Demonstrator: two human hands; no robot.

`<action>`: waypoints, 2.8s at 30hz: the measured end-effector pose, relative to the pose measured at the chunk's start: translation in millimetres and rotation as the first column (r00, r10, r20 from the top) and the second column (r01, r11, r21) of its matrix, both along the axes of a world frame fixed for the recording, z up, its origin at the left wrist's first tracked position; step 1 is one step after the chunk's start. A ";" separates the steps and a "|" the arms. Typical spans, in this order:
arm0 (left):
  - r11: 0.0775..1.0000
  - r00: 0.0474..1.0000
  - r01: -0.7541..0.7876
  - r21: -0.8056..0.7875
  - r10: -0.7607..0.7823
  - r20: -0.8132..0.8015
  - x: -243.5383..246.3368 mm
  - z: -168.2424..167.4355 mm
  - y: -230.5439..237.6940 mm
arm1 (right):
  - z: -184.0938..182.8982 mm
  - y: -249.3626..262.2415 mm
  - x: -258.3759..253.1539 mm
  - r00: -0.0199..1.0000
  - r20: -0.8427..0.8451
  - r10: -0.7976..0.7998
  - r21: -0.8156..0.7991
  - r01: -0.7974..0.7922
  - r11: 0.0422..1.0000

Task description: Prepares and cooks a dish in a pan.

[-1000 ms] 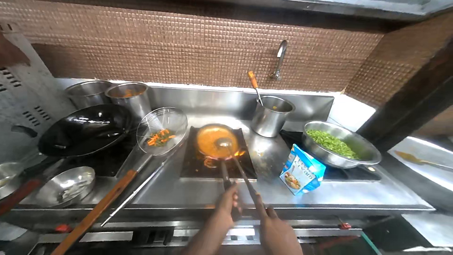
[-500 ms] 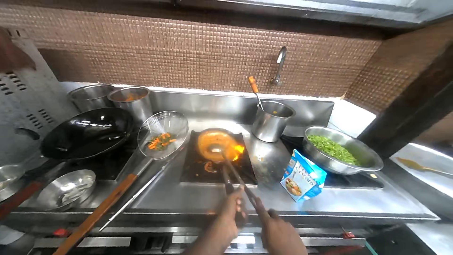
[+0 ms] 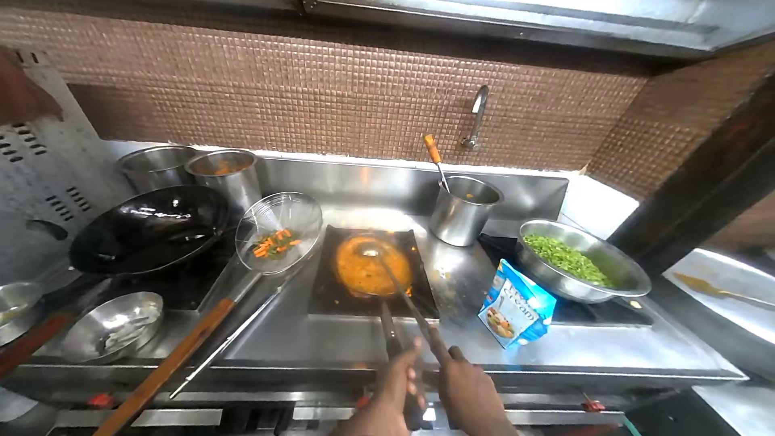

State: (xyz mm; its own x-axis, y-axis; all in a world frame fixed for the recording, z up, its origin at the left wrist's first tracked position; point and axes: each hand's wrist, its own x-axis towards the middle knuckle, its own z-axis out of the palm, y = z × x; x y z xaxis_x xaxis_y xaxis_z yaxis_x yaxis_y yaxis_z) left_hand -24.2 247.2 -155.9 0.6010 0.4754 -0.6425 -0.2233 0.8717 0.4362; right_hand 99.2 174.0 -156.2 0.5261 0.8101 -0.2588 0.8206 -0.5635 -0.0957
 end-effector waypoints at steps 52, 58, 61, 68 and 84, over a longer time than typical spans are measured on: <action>0.999 0.994 -0.039 -0.037 0.042 0.103 14.9 -21.9 40.5 | 12.8 -33.8 -9.8 0.995 -0.005 0.098 0.084 -0.097 0.992; 1.000 1.000 0.000 0.031 0.001 -0.030 3.9 -4.0 10.7 | -2.0 -3.7 -5.7 1.000 -0.018 -0.008 0.022 0.008 1.000; 0.999 0.999 -0.042 -0.003 0.042 0.029 16.6 -34.0 41.5 | -1.7 -43.5 -17.3 0.999 -0.024 0.034 0.063 -0.032 0.998; 1.000 1.000 0.025 0.011 -0.025 -0.011 -3.1 4.9 2.4 | 1.8 -4.7 4.1 1.000 0.008 0.008 0.002 -0.008 1.000; 0.998 0.997 -0.064 -0.025 0.065 0.051 1.9 -24.6 32.2 | -5.0 -40.0 19.3 0.844 -0.536 0.011 0.265 0.156 0.952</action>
